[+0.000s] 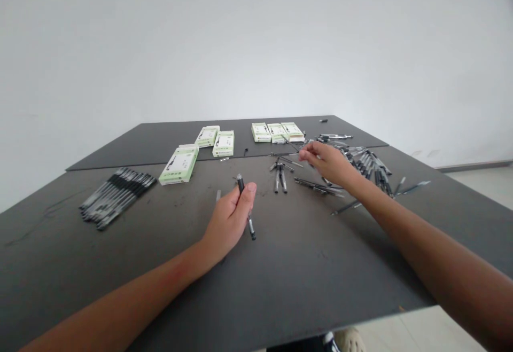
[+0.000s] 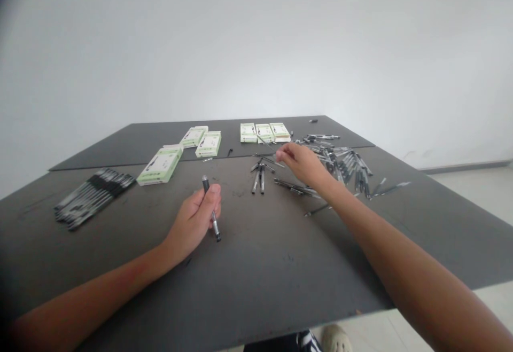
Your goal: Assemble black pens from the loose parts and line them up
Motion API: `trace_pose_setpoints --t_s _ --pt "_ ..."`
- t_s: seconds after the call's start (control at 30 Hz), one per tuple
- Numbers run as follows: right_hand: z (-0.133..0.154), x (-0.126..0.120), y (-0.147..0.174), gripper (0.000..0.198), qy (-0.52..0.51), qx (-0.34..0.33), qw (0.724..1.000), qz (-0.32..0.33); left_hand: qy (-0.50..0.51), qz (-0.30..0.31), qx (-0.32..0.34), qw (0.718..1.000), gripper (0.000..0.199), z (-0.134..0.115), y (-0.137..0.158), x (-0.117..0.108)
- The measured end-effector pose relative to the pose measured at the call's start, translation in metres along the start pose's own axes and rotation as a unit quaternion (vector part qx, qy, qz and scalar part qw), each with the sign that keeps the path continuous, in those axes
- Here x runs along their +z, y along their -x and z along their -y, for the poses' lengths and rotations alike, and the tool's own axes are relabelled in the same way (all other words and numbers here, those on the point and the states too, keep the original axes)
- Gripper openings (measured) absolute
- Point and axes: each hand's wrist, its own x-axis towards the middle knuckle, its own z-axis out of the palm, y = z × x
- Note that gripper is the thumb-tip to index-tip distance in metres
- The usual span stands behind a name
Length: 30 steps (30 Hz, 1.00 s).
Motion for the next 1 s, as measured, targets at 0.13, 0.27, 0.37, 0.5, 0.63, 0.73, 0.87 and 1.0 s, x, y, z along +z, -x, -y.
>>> trace_pose_setpoints --t_s 0.13,0.27,0.37,0.5,0.63,0.73,0.87,1.0 --pt "0.038 0.001 0.022 0.046 -0.370 -0.021 0.929 0.012 -0.010 0.041 0.003 0.999 0.060 -0.008 0.016 0.005" --pt "0.076 0.005 0.046 0.035 -0.552 -0.017 0.831 0.070 -0.019 0.095 0.007 0.995 0.062 -0.020 0.033 0.012" --pt "0.097 0.002 0.057 0.028 -0.631 -0.015 0.771 0.079 -0.028 0.130 0.019 0.991 0.062 -0.029 0.040 0.014" --pt "0.112 -0.007 0.064 0.021 -0.693 -0.012 0.719 0.045 -0.042 0.161 0.056 0.984 0.057 -0.038 0.041 0.013" --pt "0.118 -0.009 0.070 0.025 -0.673 -0.031 0.738 0.044 -0.050 0.175 0.095 0.979 0.050 -0.040 0.040 0.012" --pt "0.121 -0.008 0.076 0.024 -0.648 -0.041 0.759 0.053 -0.048 0.185 0.127 0.973 0.046 -0.037 0.040 0.013" --pt "0.124 -0.008 0.078 0.026 -0.619 -0.034 0.784 0.041 -0.046 0.183 0.148 0.971 0.044 -0.036 0.040 0.013" --pt "0.122 -0.008 0.076 0.029 -0.613 -0.036 0.789 0.032 -0.043 0.186 0.147 0.971 0.043 -0.038 0.039 0.013"
